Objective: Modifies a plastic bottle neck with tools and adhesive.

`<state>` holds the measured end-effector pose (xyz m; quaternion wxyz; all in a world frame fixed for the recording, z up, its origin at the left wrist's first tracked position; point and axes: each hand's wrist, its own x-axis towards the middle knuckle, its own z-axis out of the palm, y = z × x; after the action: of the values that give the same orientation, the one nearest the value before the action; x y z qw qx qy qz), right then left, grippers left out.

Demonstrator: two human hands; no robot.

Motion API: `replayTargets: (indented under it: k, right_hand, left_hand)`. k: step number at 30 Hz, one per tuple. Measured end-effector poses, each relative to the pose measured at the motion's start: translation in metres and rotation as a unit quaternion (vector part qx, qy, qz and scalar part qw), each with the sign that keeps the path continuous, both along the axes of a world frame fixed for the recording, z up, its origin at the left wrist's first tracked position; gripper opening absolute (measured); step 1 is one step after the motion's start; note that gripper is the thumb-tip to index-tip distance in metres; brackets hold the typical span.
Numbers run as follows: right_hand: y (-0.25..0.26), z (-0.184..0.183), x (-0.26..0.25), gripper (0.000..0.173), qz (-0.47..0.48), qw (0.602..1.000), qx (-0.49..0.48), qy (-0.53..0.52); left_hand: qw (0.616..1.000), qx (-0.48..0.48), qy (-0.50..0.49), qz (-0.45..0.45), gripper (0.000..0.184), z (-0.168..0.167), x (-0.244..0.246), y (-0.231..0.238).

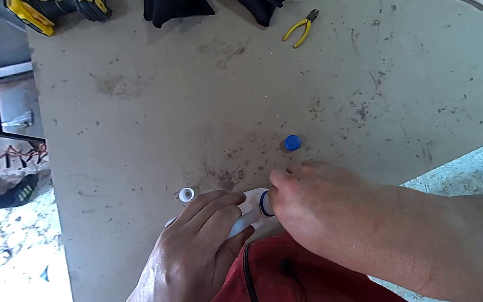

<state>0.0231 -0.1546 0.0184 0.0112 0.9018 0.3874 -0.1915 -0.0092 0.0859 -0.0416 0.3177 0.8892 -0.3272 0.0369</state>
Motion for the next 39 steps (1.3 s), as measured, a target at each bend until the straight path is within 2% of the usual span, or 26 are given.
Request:
replayTargets:
  k: [4, 8, 15, 19, 23, 28, 34, 39]
  right_hand:
    - [0.001, 0.002, 0.001, 0.005, -0.002, 1.000, -0.021, 0.011]
    - [-0.002, -0.004, -0.001, 0.004, 0.007, 1.000, 0.006, -0.023]
    - [-0.001, 0.000, 0.000, 0.003, 0.010, 1.000, 0.005, -0.017]
    - [0.008, 0.020, 0.006, 0.007, -0.006, 0.998, -0.031, 0.058]
    - [-0.003, 0.003, -0.001, 0.007, 0.011, 0.999, 0.027, -0.027]
    - [0.001, 0.003, 0.002, 0.003, 0.004, 1.000, -0.022, -0.002]
    - [0.000, 0.002, 0.001, 0.001, 0.001, 1.000, -0.009, -0.008]
    - [-0.005, 0.002, -0.002, 0.004, 0.013, 0.998, 0.046, -0.043]
  left_hand:
    - [1.000, 0.000, 0.003, 0.004, 0.028, 0.000, -0.001, 0.000]
    - [1.000, 0.007, 0.002, 0.006, 0.029, 0.000, -0.001, 0.000]
    - [1.000, 0.005, 0.001, 0.004, 0.029, 0.000, -0.001, 0.001]
    - [1.000, 0.006, -0.001, 0.005, 0.030, 0.000, 0.000, 0.001]
    - [1.000, 0.010, 0.003, 0.006, 0.030, 0.000, 0.000, 0.001]
    - [1.000, 0.010, -0.004, 0.006, 0.030, 0.000, 0.001, -0.001]
    - [1.000, 0.007, -0.006, 0.005, 0.030, 0.000, 0.000, -0.001]
    - [1.000, 0.007, -0.002, 0.008, 0.031, 0.000, -0.001, -0.001]
